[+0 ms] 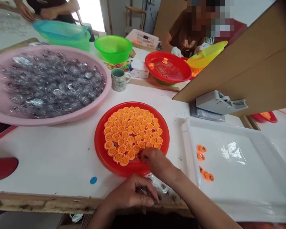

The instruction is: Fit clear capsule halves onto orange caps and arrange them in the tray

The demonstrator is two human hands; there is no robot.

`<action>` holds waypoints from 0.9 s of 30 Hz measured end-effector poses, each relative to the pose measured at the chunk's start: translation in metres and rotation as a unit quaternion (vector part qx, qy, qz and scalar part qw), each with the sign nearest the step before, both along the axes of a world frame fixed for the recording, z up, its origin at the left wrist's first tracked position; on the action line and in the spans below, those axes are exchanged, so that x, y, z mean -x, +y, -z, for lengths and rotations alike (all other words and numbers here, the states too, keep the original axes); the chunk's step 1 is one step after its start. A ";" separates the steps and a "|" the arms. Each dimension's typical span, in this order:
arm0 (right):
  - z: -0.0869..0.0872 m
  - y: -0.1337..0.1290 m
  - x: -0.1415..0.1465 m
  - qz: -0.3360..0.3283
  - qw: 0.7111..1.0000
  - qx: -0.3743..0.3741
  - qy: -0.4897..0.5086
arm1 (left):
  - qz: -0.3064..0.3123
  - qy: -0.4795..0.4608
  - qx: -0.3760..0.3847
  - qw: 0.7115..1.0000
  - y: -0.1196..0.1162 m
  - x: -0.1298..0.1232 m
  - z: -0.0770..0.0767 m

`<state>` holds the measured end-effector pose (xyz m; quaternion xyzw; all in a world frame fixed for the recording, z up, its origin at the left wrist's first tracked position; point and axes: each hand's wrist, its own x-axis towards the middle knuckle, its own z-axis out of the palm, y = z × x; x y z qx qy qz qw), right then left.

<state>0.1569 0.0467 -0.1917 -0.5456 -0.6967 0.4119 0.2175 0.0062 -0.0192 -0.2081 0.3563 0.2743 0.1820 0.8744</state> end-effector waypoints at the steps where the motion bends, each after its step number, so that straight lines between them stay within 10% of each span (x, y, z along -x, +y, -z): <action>1: 0.001 -0.006 0.000 -0.012 1.000 0.003 -0.002 | 0.005 0.000 -0.004 1.000 -0.001 -0.001 -0.001; 7: -0.003 -0.019 -0.018 -0.039 0.998 -0.036 -0.018 | -0.072 0.164 -0.108 0.978 -0.011 0.013 -0.007; 11: -0.008 -0.038 -0.036 0.000 0.998 -0.023 -0.061 | -0.304 0.453 -0.352 0.761 -0.005 0.032 0.003; 14: -0.007 -0.053 -0.047 0.025 0.998 0.001 -0.058 | -0.258 0.566 -0.462 0.632 0.005 0.037 0.010; 19: 0.004 -0.066 -0.049 0.087 0.996 0.024 -0.022 | -0.163 0.627 -0.489 0.584 0.013 0.030 0.007; 27: 0.012 -0.060 -0.019 0.034 0.997 -0.021 0.063 | -0.190 0.593 -0.548 0.558 0.012 0.031 0.013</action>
